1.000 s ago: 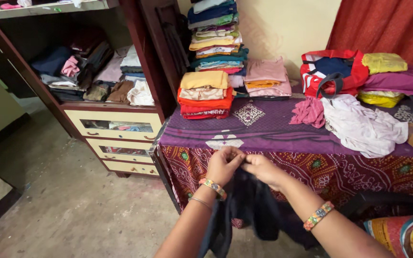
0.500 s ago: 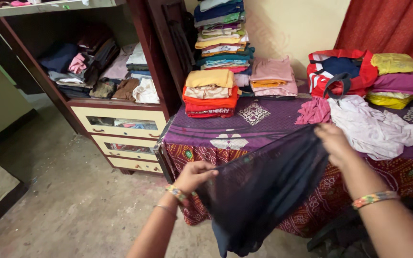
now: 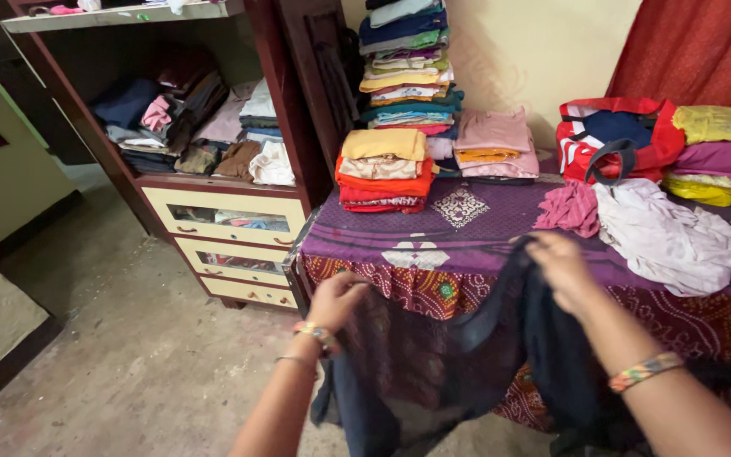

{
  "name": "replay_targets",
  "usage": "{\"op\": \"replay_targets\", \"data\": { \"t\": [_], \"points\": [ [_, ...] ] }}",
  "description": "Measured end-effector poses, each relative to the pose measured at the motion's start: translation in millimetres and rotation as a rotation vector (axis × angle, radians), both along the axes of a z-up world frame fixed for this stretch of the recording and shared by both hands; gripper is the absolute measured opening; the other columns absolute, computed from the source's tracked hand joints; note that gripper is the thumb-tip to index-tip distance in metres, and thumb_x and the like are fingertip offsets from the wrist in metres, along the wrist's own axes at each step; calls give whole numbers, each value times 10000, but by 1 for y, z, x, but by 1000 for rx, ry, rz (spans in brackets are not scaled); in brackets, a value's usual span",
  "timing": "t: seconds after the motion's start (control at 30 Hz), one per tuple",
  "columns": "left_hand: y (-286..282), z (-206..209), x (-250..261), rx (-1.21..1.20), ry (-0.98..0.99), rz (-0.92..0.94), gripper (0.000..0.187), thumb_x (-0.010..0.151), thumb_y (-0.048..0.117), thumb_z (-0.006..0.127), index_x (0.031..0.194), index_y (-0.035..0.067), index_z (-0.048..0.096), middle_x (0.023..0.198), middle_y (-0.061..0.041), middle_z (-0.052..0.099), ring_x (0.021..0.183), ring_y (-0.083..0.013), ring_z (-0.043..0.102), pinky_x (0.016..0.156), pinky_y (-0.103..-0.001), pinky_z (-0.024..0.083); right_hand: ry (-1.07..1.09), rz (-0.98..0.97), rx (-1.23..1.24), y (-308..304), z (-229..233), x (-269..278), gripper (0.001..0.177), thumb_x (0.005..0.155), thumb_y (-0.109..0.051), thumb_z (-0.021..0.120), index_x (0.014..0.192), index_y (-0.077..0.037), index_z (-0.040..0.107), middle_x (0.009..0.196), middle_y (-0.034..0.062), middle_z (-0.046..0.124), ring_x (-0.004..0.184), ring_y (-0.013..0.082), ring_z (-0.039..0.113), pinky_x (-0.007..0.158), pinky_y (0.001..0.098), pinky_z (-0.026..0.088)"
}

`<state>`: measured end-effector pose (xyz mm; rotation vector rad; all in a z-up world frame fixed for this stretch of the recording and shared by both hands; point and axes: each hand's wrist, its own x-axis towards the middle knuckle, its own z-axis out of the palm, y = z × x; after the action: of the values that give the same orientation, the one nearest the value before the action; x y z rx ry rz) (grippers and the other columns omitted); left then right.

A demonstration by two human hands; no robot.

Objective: The person folds clothes on a bed covered with stacks of folded garments. They smooth out a patterned kurta, fold it and place it on a stack, then shake out and fold a yellow scarf and finally fold a black garment, adding each to the piles on the bed.

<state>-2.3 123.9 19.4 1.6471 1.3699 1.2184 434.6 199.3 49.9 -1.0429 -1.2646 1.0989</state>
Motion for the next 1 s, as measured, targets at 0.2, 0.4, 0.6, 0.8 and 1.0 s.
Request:
{"op": "replay_targets", "data": {
  "t": [0.2,0.4,0.6,0.8,1.0],
  "points": [
    [17,16,89,230,-227,-249,155,979,74,658,1116,2,663,978,-5,715,889,-62,647,789,-232,533,-48,367,71,-34,6,-113,176,976,-26,606,1139,-3,667,987,25,684,898,112,622,834,265,506],
    [42,20,110,71,-430,-323,94,1023,56,617,1110,22,618,851,5,619,703,-45,504,591,-198,401,135,435,77,-49,24,-152,223,1007,-66,612,1211,-13,541,1116,33,680,1043,118,617,950,270,485],
    [9,61,101,126,-196,-145,139,930,39,669,1060,31,621,771,8,666,673,-43,566,575,-232,450,-12,467,-9,-46,32,-153,273,996,-127,559,1250,-66,640,1155,-19,709,1062,54,623,962,214,469],
    [-38,105,88,261,281,33,192,878,170,712,1051,87,724,834,-158,729,787,-298,723,701,-387,558,-298,387,-26,-32,29,-143,195,1035,-148,577,1129,-47,715,909,-15,664,782,94,551,709,268,449],
    [-41,103,69,560,354,185,160,817,107,639,942,94,738,957,-132,741,903,-346,713,800,-433,575,-360,395,197,-29,37,-140,145,1014,-111,610,1070,-22,709,882,-23,662,789,50,556,730,233,470]
  ]
}}
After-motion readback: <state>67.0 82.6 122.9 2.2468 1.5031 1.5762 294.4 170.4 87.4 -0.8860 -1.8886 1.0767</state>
